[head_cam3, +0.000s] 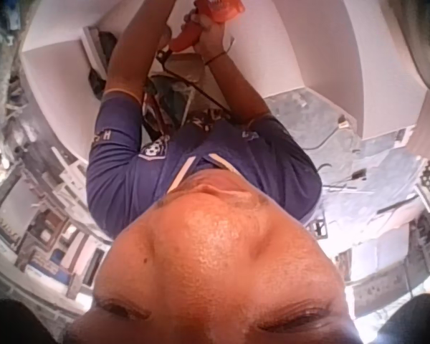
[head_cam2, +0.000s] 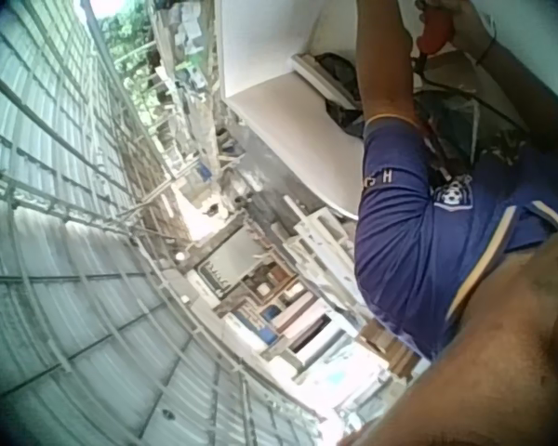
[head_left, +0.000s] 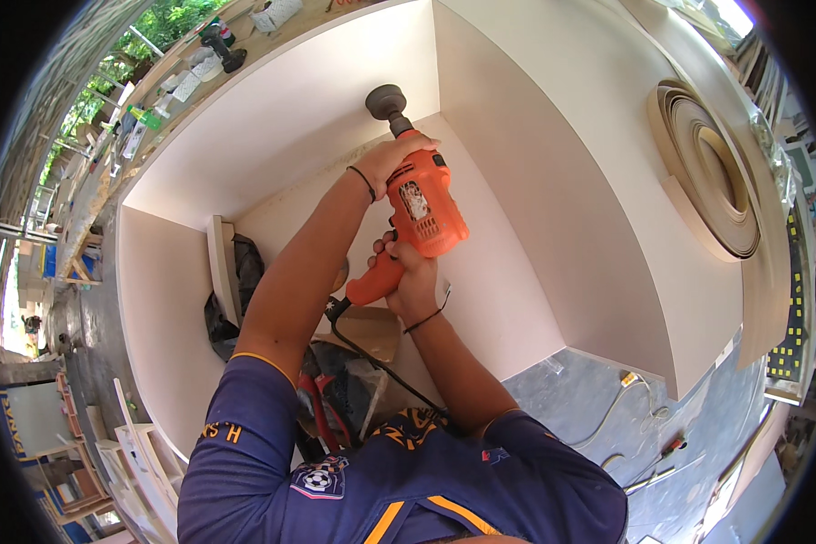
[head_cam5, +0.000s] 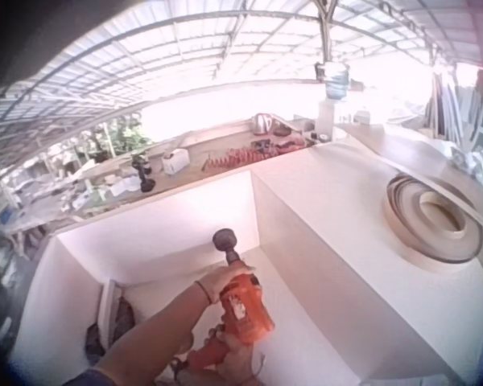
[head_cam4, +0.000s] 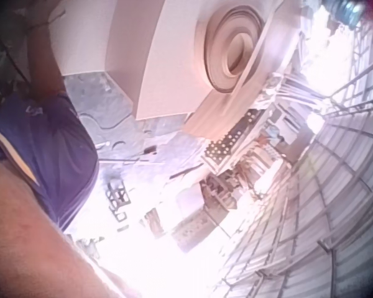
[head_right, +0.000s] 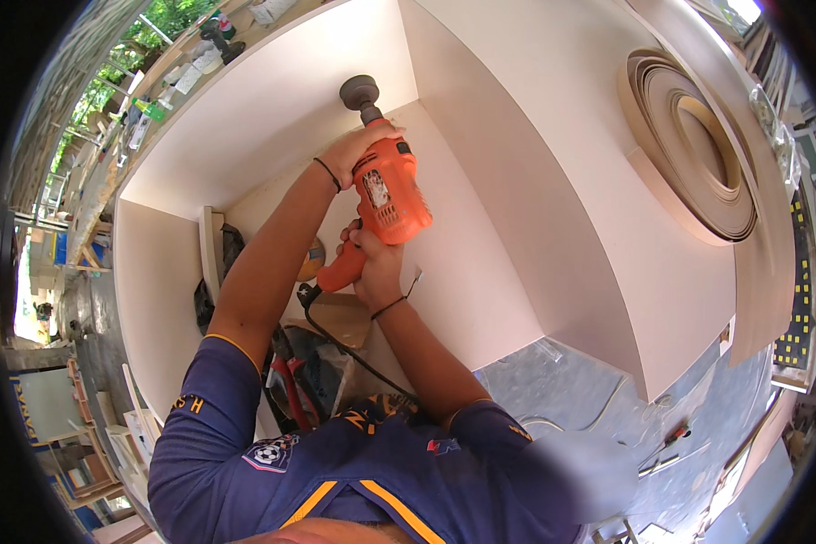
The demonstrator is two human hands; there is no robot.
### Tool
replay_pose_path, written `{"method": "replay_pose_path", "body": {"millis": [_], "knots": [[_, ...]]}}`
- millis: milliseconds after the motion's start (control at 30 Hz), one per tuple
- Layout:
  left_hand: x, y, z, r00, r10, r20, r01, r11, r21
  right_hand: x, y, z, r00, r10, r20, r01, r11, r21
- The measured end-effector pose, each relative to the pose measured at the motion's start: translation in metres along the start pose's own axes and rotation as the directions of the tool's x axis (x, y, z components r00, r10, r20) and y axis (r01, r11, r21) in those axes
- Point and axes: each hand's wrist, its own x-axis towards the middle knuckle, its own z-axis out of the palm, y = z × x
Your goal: The person uses a power drill with a hole saw attachment to drill a hole into a white wooden cabinet piece, then stops to inspect the attachment and uses pliers to remove the wood plug from the hole saw.
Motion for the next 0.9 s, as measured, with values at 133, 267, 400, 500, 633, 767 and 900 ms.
{"method": "replay_pose_path", "body": {"millis": [133,267,400,500,633,767,900], "knots": [[-0.004,0.003,0.000,1.000,-0.005,0.004,0.005,1.000,-0.010,0.000,-0.002,0.002,1.000,-0.003,0.001,0.003,1.000,-0.016],[0.000,0.002,0.001,1.000,0.000,-0.002,0.000,1.000,0.010,0.000,-0.004,0.002,1.000,0.002,-0.016,-0.003,0.999,-0.053],[-0.001,0.000,0.001,1.000,0.021,0.022,-0.021,1.000,0.002,0.002,-0.002,-0.004,1.000,-0.007,0.007,0.008,0.999,-0.044],[0.002,0.000,-0.001,0.999,0.031,0.033,-0.032,0.999,0.011,0.001,-0.002,-0.005,1.000,-0.003,0.023,0.004,0.999,-0.051],[0.003,-0.001,0.000,0.999,0.033,-0.006,-0.033,0.999,0.032,0.001,-0.002,-0.005,0.999,0.027,0.034,-0.026,0.999,-0.037],[-0.001,-0.002,-0.007,0.999,-0.002,-0.036,0.002,1.000,0.012,0.000,0.004,-0.002,0.998,0.045,0.036,-0.045,0.999,0.000],[-0.002,-0.003,-0.005,0.997,0.067,0.049,-0.063,0.995,-0.075,0.002,-0.001,-0.002,0.997,0.047,0.065,-0.050,0.998,0.038]]}}
